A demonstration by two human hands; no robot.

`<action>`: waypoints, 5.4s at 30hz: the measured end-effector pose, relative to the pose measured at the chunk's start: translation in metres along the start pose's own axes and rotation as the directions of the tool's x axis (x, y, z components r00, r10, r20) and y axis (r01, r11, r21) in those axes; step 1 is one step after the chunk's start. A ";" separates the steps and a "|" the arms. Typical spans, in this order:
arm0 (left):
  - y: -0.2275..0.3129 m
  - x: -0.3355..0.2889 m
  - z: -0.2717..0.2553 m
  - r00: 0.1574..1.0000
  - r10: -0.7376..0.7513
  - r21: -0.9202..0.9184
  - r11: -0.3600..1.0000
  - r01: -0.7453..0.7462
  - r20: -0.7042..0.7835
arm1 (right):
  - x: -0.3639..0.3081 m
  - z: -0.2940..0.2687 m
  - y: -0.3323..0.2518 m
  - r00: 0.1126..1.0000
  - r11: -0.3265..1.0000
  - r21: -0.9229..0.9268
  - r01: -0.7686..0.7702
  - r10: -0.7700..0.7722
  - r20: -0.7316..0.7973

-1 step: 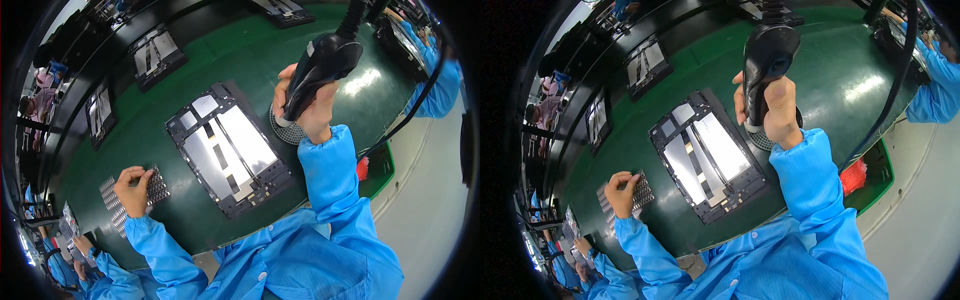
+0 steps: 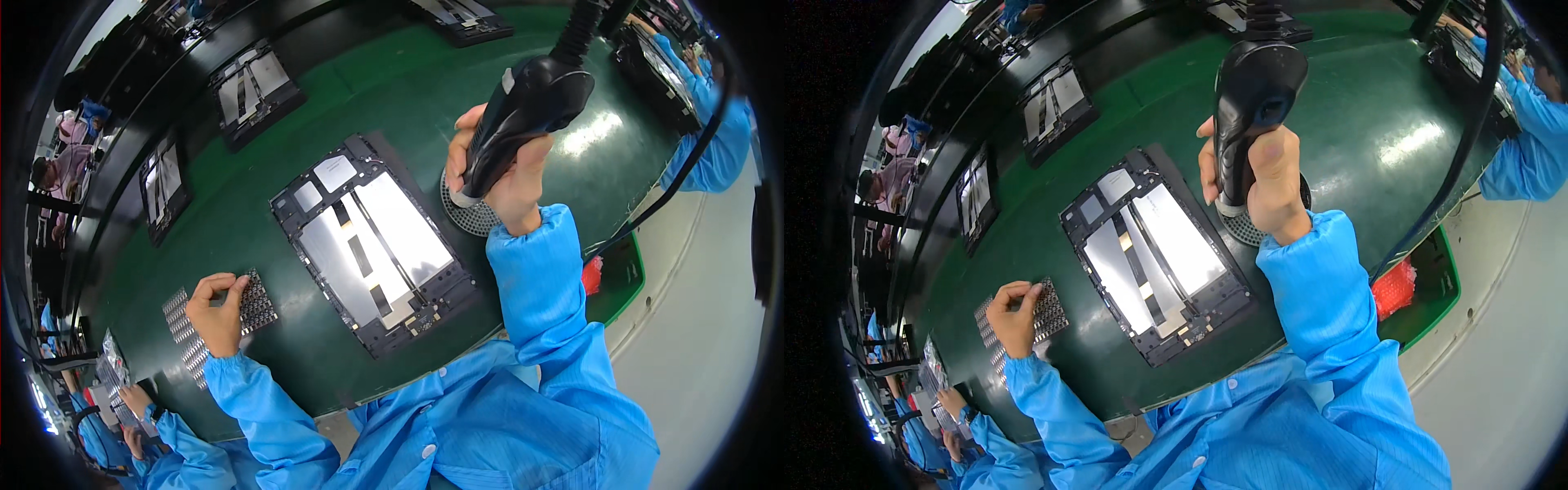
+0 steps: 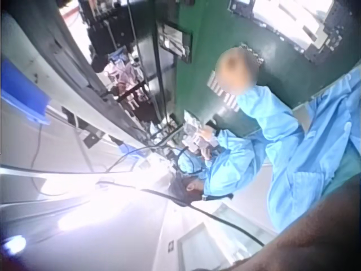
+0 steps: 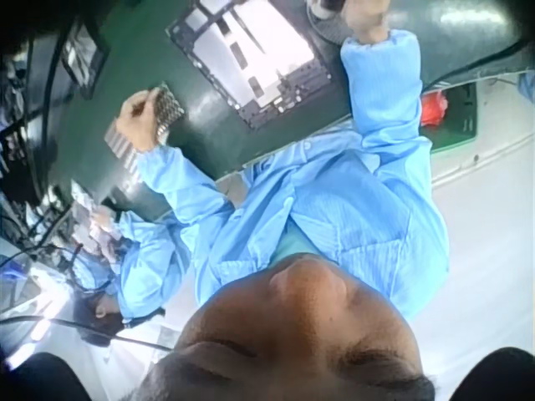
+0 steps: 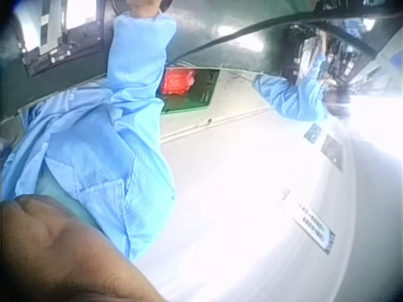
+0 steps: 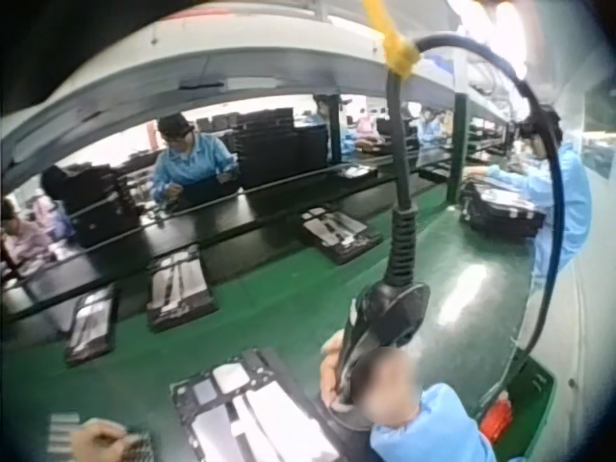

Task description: Assembling electronic components into a tablet-like device housing using an electric screwdriver on an assembly line.

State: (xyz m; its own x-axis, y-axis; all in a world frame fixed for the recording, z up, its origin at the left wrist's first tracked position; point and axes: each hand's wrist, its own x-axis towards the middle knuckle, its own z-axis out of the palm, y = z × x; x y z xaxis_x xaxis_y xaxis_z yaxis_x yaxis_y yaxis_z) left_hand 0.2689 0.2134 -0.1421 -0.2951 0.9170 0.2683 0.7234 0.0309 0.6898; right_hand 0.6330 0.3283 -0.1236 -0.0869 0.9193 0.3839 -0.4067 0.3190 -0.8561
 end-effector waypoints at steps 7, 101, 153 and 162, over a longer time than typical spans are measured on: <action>0.041 -0.006 0.047 0.922 -0.350 -0.574 0.726 0.379 0.166 | -0.004 0.007 -0.005 1.000 1.000 -0.023 0.011 -0.010 0.012; 0.023 -0.014 0.065 0.993 0.019 -0.418 0.906 -0.068 -0.120 | 0.037 0.168 0.044 0.909 0.990 0.070 -0.126 0.087 0.408; 0.067 -0.083 0.067 0.762 0.624 0.096 0.759 -0.644 0.173 | -0.026 0.072 -0.022 0.986 0.994 0.110 0.017 -0.035 0.161; 0.006 0.108 0.059 0.875 0.462 0.444 0.759 -0.476 0.147 | -0.039 0.063 0.003 0.936 0.981 0.036 -0.193 0.173 0.306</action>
State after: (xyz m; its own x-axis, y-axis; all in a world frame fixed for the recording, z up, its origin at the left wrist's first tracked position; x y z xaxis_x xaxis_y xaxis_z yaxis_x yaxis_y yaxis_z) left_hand 0.2787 0.3366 -0.1485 0.1677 0.8748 0.4546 0.9668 -0.2360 0.0975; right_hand 0.5778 0.2794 -0.1196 -0.4303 0.8451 0.3173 -0.4143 0.1274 -0.9012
